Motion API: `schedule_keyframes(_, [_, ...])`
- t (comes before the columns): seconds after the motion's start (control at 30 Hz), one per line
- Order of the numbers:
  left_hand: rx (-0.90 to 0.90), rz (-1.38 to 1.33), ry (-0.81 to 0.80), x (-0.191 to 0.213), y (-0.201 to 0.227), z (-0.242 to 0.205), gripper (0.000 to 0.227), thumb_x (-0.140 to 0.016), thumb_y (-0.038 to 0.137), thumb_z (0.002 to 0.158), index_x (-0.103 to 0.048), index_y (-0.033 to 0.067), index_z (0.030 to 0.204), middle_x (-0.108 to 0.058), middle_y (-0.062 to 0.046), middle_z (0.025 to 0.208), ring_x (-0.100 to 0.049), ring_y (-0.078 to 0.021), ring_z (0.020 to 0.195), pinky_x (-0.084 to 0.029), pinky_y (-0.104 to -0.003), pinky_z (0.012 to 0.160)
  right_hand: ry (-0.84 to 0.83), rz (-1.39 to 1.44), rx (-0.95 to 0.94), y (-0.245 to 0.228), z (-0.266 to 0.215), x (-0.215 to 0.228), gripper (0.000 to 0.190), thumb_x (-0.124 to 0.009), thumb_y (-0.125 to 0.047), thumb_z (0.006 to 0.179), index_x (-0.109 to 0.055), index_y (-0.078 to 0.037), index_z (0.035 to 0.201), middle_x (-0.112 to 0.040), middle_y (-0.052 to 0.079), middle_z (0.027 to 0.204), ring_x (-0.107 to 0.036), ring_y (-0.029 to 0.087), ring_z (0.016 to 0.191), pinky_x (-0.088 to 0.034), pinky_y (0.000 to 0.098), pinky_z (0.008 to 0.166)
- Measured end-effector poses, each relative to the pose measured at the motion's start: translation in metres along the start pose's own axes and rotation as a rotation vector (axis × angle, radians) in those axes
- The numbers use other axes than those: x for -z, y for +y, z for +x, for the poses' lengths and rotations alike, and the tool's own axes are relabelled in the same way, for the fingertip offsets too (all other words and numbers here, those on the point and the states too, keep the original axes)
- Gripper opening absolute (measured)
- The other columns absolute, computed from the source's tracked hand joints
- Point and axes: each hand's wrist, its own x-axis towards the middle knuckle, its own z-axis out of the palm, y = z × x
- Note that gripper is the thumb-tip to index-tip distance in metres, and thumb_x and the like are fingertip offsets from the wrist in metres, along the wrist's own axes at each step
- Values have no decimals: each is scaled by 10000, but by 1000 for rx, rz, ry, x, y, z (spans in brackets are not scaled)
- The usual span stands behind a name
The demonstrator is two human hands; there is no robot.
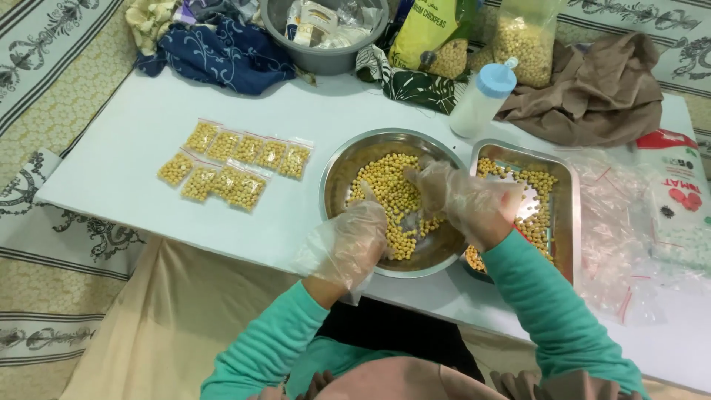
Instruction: The person is using their hands to mix and sort soybeans in a large metal bowl, likely as part of a preparation or quality control process.
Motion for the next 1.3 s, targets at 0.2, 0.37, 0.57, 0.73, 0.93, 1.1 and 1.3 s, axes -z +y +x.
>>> schedule_keyframes(0.2, [271,-1209,-592,-65,135,20,754,-536,30,848,-283,-141,1537,-398,-73,472,-355,-194,349,-450,-290,423,726,-678,704,33,48,-105,365,-539,-250,1041,-599,-47,1337,-645,13,980,-624,67,941,-483,169,969])
schedule_keyframes(0.37, [337,-1280,-222,-94,151,9,283,-542,237,963,-720,102,1136,-757,-114,930,-748,-306,978,-609,-523,784,73,288,31,-15,35,-45,684,-883,-516,688,-617,-524,1318,-781,-119,760,-775,103,880,-624,308,810])
schedule_keyframes(0.57, [692,-2553,8,-35,2,-15,439,-798,22,745,-670,33,1165,-715,-59,1094,-697,-184,1005,-570,-278,939,165,1422,530,-34,-101,-36,253,-689,-79,726,-756,-44,968,-652,81,1022,-626,184,862,-591,295,782])
schedule_keyframes(0.73, [472,-2130,-58,-27,7,-21,305,-720,71,765,-678,41,1066,-674,-57,998,-639,-210,912,-524,-315,851,262,1096,96,-60,-38,-24,223,-689,-280,781,-775,-100,680,-627,58,614,-612,191,566,-476,330,509])
schedule_keyframes(0.93, [209,-1237,107,-9,-8,-18,187,-554,153,899,-617,76,1057,-615,-63,885,-581,-212,770,-505,-345,742,282,1220,-166,-53,-54,0,269,-608,-254,837,-768,-137,1020,-712,66,981,-699,241,953,-525,325,793])
schedule_keyframes(1.1, [295,-1432,123,-17,-1,-11,204,-605,112,894,-654,76,1090,-642,-52,884,-616,-227,797,-509,-365,768,317,614,-136,-20,-46,-8,243,-806,-301,844,-817,-321,1086,-781,-18,1055,-727,192,1070,-585,334,798])
schedule_keyframes(1.3, [252,-1632,-544,-24,12,0,424,-551,562,975,-648,355,1332,-714,28,1277,-639,-191,1245,-517,-335,1038,82,635,88,-1,31,-99,210,-844,-161,792,-845,-130,1000,-787,137,936,-760,293,924,-589,387,779])
